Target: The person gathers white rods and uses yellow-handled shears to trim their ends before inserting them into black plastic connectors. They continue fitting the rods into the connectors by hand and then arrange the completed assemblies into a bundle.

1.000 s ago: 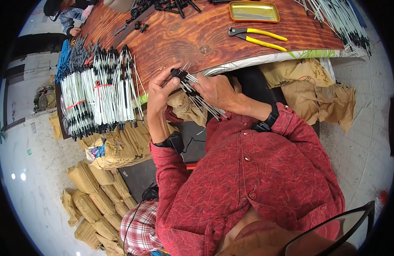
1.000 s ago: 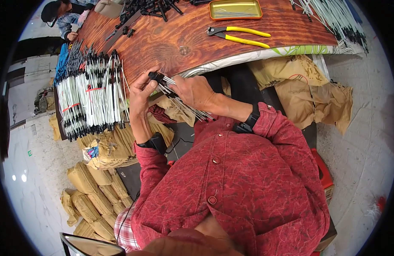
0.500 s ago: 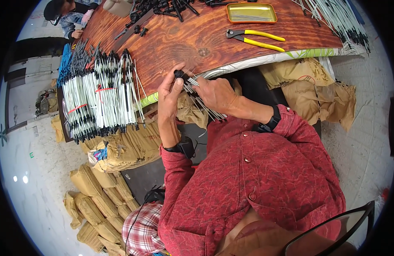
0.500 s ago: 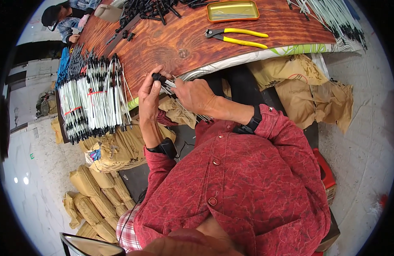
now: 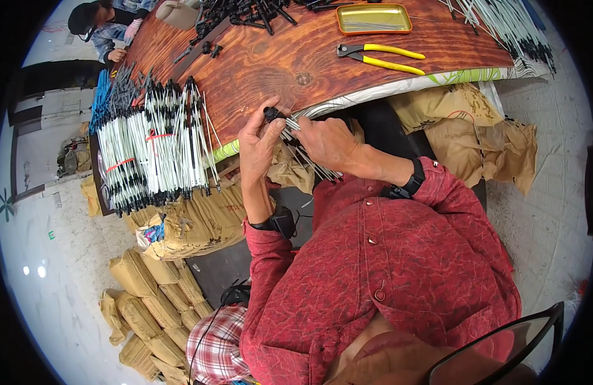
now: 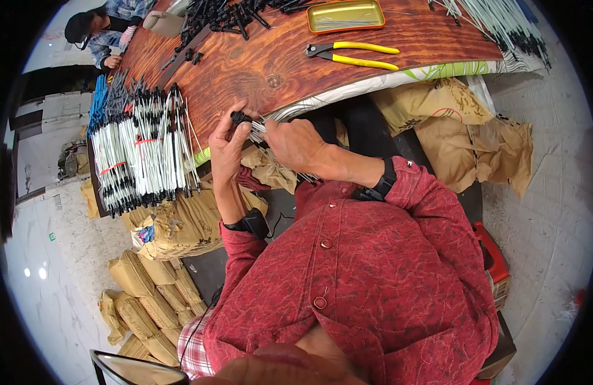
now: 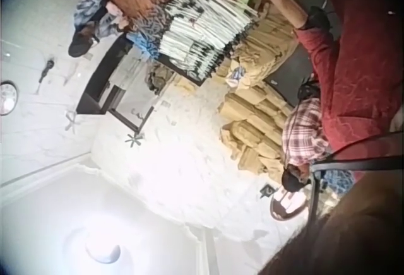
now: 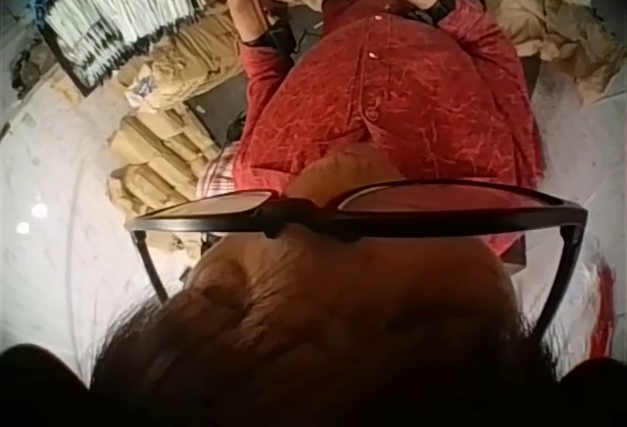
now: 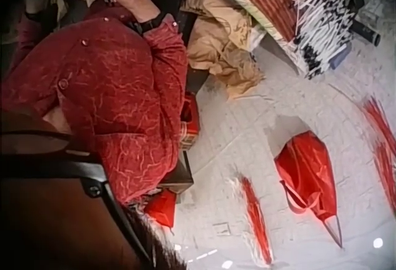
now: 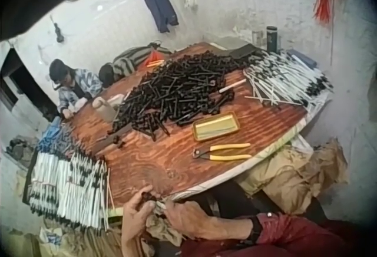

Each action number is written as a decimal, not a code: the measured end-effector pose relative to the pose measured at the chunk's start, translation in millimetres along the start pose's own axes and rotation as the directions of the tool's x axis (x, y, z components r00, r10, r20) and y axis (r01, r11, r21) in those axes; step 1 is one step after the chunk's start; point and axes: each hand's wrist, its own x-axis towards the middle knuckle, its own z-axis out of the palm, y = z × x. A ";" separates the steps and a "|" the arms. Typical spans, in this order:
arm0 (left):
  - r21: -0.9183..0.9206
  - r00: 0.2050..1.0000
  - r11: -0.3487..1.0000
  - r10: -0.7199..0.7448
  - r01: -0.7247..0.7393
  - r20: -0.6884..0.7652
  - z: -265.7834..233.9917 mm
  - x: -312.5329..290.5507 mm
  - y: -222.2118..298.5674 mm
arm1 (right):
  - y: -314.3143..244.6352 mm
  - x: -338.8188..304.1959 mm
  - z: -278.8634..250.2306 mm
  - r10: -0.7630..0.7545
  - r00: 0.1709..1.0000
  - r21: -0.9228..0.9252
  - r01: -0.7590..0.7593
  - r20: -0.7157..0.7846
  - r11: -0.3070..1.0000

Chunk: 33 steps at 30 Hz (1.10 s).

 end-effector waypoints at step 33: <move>-0.118 0.992 0.988 0.109 -0.101 0.059 -7.3 9.1 -7.3 | 16.9 8.1 -2.1 -0.109 0.985 0.156 0.129 -0.130 0.979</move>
